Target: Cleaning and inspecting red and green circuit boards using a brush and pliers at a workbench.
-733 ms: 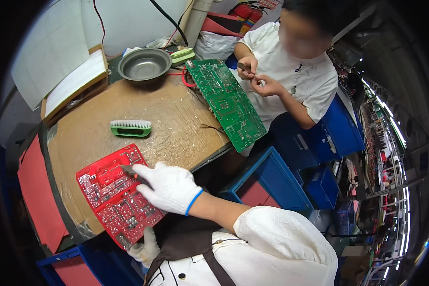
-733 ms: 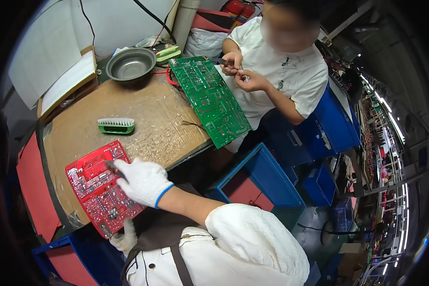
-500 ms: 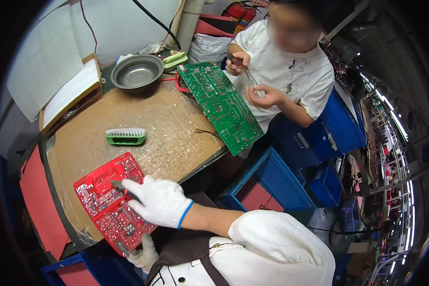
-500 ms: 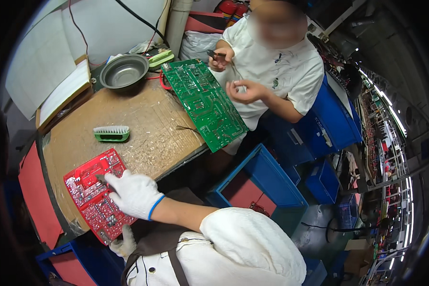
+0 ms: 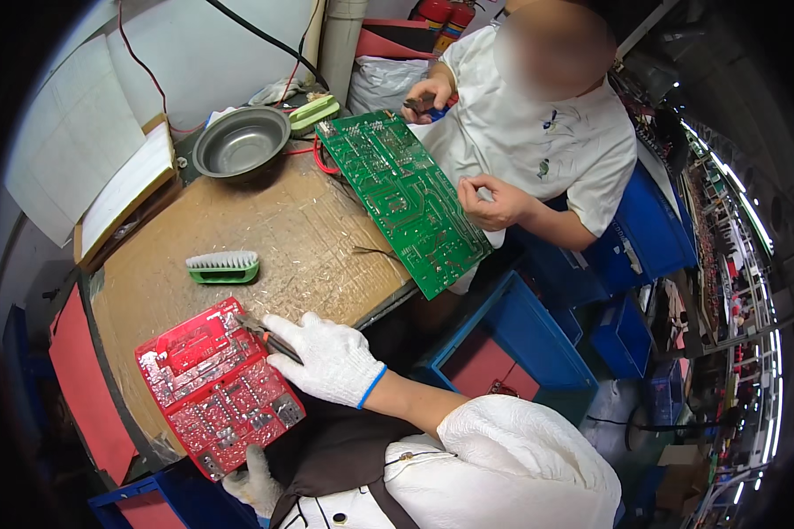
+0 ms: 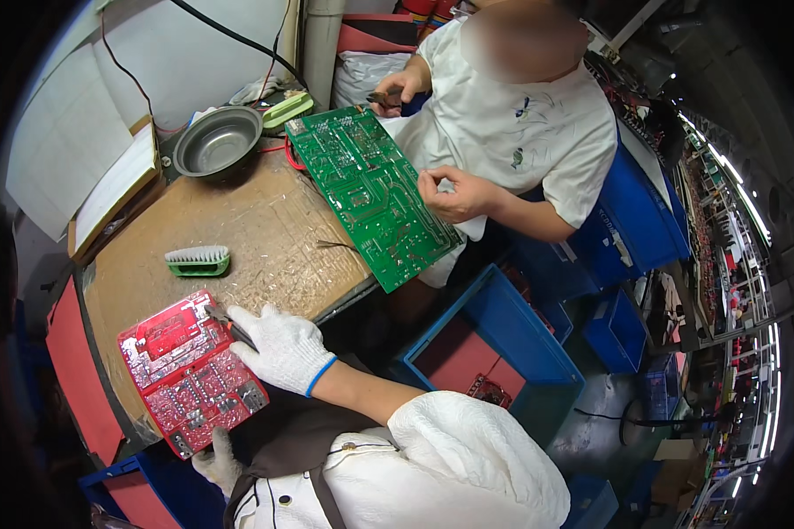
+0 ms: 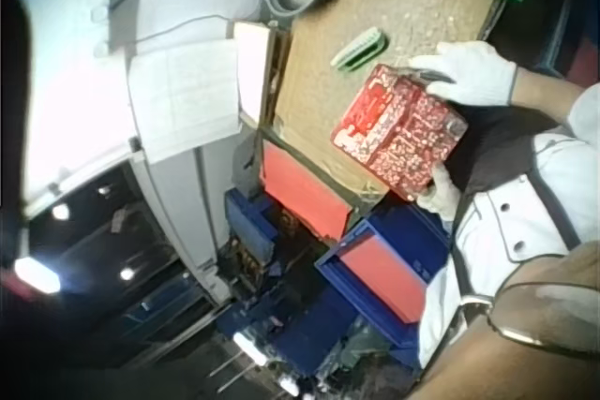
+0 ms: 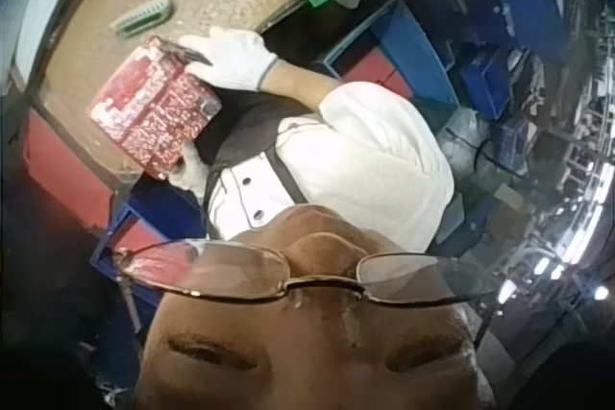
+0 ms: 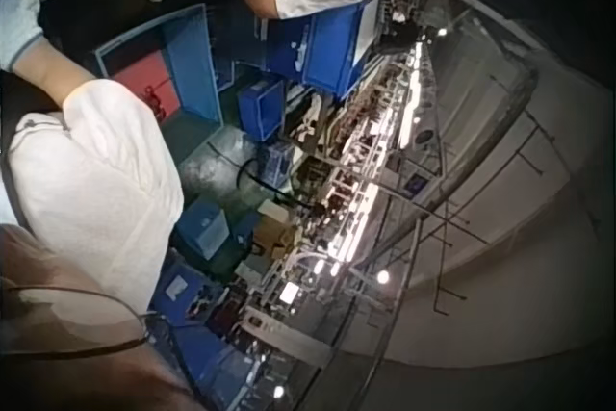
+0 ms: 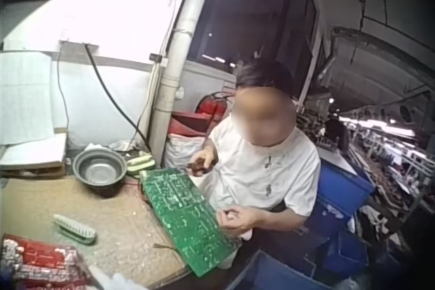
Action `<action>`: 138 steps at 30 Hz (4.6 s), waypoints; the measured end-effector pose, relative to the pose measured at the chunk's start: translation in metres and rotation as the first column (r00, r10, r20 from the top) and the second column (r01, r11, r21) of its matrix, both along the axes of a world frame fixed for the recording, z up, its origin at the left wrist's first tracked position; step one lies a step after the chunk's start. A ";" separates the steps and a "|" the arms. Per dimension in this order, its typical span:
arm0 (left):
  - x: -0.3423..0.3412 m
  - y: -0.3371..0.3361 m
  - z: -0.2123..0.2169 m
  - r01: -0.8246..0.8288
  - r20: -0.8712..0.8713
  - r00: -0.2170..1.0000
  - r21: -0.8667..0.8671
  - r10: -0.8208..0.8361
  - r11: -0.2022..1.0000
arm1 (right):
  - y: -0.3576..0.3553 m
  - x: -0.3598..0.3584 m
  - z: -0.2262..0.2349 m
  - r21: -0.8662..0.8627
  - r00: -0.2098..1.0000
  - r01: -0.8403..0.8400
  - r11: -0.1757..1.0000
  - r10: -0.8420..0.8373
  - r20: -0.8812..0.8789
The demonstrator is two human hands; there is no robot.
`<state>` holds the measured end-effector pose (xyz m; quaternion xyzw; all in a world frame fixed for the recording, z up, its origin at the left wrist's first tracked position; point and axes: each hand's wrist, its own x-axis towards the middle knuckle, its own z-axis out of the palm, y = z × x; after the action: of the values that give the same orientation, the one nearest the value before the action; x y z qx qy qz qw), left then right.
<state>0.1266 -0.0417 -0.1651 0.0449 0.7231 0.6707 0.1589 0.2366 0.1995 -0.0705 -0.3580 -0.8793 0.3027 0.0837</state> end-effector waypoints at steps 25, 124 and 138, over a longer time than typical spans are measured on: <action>-0.044 0.039 0.064 -0.017 -0.109 0.994 0.133 0.032 0.991 | 0.020 -0.007 -0.016 -0.237 0.990 -0.090 0.967 0.061 -0.129; -0.155 0.032 0.016 -0.073 0.113 0.993 0.260 0.045 0.963 | 0.033 -0.013 -0.049 0.109 0.999 -0.035 0.993 0.037 -0.023; -0.143 0.038 0.017 -0.078 0.025 0.997 0.273 0.074 0.959 | 0.026 -0.014 -0.055 0.191 1.000 -0.019 0.981 0.022 -0.014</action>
<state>-0.0168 -0.0038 -0.1483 0.0336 0.6232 0.7703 0.1305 0.2230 0.2259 -0.1257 -0.3367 -0.9073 0.2206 0.1218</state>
